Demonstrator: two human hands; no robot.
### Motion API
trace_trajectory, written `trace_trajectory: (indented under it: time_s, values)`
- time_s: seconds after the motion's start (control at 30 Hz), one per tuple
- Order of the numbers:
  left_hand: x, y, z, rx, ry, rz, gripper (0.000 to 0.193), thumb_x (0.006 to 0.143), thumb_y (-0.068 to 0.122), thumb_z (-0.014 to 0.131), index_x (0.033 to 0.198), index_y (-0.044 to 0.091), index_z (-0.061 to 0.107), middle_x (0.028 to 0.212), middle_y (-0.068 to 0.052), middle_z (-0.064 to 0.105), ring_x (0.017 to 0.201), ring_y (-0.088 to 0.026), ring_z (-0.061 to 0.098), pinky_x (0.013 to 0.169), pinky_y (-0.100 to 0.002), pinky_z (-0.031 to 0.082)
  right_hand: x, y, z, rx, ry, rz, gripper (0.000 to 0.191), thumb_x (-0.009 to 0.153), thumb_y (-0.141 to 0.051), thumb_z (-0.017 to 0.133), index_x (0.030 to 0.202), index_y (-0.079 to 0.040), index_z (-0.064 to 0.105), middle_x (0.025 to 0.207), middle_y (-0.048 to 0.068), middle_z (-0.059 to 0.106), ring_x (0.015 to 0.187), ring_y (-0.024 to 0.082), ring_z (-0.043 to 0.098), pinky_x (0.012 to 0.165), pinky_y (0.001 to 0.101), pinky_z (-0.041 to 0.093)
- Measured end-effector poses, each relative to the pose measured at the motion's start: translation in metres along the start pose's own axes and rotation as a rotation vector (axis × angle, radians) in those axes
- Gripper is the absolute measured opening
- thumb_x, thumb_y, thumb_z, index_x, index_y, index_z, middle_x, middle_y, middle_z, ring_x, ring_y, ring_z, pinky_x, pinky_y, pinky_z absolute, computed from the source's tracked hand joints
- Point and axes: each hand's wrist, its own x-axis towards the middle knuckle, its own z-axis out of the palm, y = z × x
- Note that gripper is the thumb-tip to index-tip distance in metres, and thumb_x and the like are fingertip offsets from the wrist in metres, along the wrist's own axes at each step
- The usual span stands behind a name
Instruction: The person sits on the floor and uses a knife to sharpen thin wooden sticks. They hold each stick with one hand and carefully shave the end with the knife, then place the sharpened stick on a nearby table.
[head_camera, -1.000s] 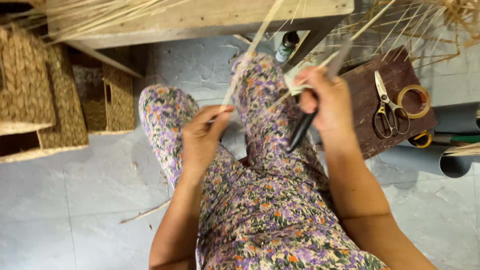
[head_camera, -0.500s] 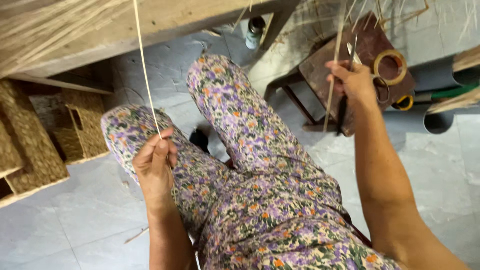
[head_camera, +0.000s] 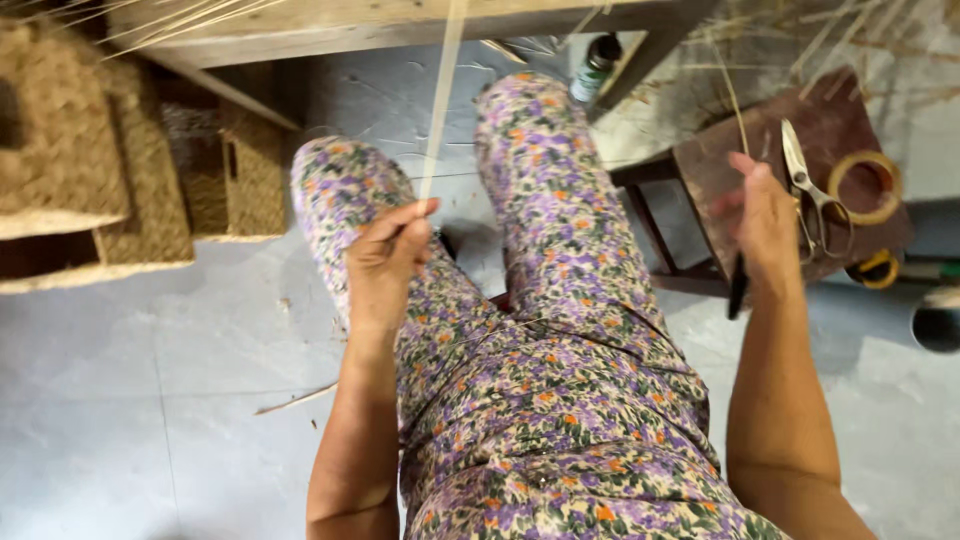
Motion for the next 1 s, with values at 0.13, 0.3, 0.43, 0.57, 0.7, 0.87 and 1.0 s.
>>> trace_trajectory:
  time_s: [0.13,0.3,0.43,0.57,0.7,0.87,1.0]
  values:
    - [-0.016,0.007,0.01,-0.014,-0.069,0.024,0.021,0.099,0.008,0.07,0.119,0.008,0.076,0.093,0.003,0.064,0.07,-0.003,0.054,0.059,-0.018,0.043,-0.033,-0.078,0.065,0.43,-0.427,-0.198,0.041,0.112,-0.038,0.043,0.113,0.002,0.05,0.117,0.005,0.072,0.059,0.005,0.042,0.052,0.0213,0.032]
    - [-0.031,0.013,0.025,0.046,-0.143,0.106,0.019,0.099,0.009,0.073,0.117,0.008,0.077,0.089,0.003,0.059,0.07,-0.003,0.052,0.06,-0.019,0.044,-0.054,-0.157,0.111,0.426,-0.888,-0.173,0.059,0.11,-0.027,0.042,0.164,-0.008,0.028,0.078,0.004,0.062,0.06,0.004,0.046,0.052,0.0202,0.035]
    - [-0.043,0.014,0.017,0.106,-0.177,0.162,0.021,0.101,0.008,0.071,0.121,0.007,0.076,0.091,0.002,0.061,0.072,-0.004,0.054,0.061,-0.019,0.045,-0.047,-0.196,0.127,0.41,-0.841,-0.332,0.043,0.111,-0.015,0.049,0.153,-0.005,0.046,0.073,0.001,0.056,0.056,0.005,0.042,0.052,0.0217,0.036]
    - [-0.055,0.012,-0.02,0.049,-0.23,0.008,0.024,0.101,0.008,0.066,0.124,0.006,0.072,0.092,0.0,0.068,0.072,-0.003,0.063,0.061,-0.02,0.052,-0.024,-0.215,0.107,0.435,-0.622,-0.345,0.028,0.111,-0.009,0.057,0.138,-0.004,0.066,0.079,0.001,0.055,0.063,0.008,0.047,0.057,0.0233,0.037]
    - [-0.07,0.007,-0.059,0.061,-0.253,-0.161,0.023,0.098,0.008,0.067,0.12,0.003,0.072,0.086,-0.003,0.076,0.067,-0.006,0.067,0.058,-0.021,0.055,0.004,-0.222,0.08,0.622,-0.519,-0.31,0.007,0.114,-0.01,0.063,0.112,-0.003,0.065,0.079,0.006,0.061,0.058,0.012,0.052,0.051,0.0244,0.039]
    - [-0.07,0.013,-0.063,0.083,-0.144,-0.185,0.018,0.102,0.011,0.063,0.114,0.002,0.073,0.078,-0.002,0.072,0.056,-0.005,0.06,0.049,-0.019,0.047,-0.001,-0.228,0.08,0.612,-0.432,-0.302,0.006,0.111,-0.005,0.064,0.106,-0.001,0.064,0.085,0.01,0.063,0.058,0.016,0.052,0.054,0.0277,0.041]
    - [-0.055,0.026,-0.031,0.039,-0.121,-0.092,0.017,0.103,0.013,0.064,0.112,0.002,0.074,0.074,-0.002,0.071,0.05,-0.005,0.056,0.043,-0.02,0.043,-0.05,-0.221,0.119,0.412,-0.664,-0.245,0.046,0.098,-0.008,0.066,0.143,-0.011,0.061,0.076,0.007,0.063,0.05,0.01,0.049,0.046,0.0252,0.039]
